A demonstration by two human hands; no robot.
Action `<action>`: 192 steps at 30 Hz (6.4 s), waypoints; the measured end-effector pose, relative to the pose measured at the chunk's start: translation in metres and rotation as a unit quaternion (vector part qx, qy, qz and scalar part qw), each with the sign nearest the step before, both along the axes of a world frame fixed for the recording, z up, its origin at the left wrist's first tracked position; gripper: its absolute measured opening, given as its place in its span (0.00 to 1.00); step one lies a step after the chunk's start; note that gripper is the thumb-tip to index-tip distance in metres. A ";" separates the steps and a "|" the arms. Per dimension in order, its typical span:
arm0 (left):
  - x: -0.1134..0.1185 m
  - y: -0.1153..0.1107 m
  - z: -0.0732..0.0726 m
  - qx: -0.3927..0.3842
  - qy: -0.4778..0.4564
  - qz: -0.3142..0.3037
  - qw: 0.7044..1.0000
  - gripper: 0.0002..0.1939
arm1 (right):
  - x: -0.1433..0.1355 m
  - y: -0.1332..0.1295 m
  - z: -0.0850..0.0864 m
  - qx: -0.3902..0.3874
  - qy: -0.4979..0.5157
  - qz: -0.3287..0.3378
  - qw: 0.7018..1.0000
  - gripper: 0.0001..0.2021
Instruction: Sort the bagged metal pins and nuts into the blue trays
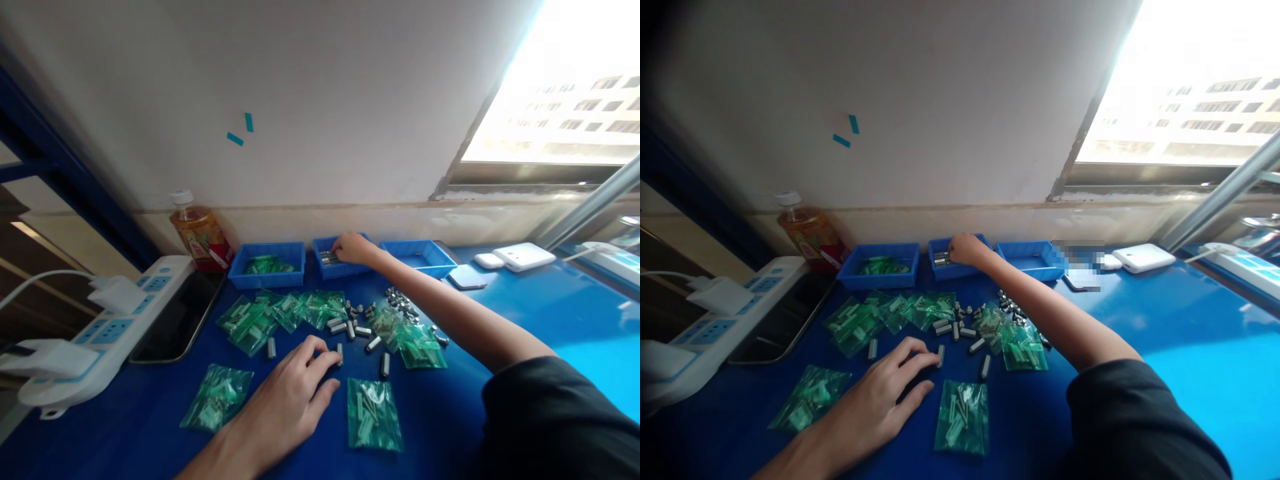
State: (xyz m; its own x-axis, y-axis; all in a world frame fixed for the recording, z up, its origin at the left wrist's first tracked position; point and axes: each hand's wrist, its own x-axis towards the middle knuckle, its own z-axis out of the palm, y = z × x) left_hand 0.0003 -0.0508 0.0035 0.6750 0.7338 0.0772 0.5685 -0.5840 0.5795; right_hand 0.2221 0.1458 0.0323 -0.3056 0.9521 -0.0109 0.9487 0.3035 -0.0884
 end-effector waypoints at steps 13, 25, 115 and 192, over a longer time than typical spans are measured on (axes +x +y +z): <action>-0.002 0.002 0.002 -0.010 0.010 -0.015 1.000 0.15 | 0.014 -0.013 0.006 -0.047 0.025 0.054 0.997 0.21; -0.001 0.003 -0.001 0.023 0.026 -0.019 0.999 0.18 | 0.016 -0.051 0.018 -0.039 0.049 0.107 0.992 0.31; 0.035 0.018 -0.014 0.217 0.051 0.144 0.964 0.04 | 0.007 -0.204 -0.036 0.150 0.229 0.201 0.941 0.13; 0.022 -0.004 -0.007 0.112 -0.157 -0.004 0.981 0.07 | -0.001 -0.224 -0.031 0.175 0.316 0.167 0.918 0.06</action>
State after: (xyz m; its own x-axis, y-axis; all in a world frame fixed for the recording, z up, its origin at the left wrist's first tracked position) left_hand 0.0223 -0.0543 -0.0033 0.5971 0.6697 0.4415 0.3770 -0.7201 0.5825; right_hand 0.2207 -0.0785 0.0017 -0.4218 0.7156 0.5567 0.5905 0.6828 -0.4303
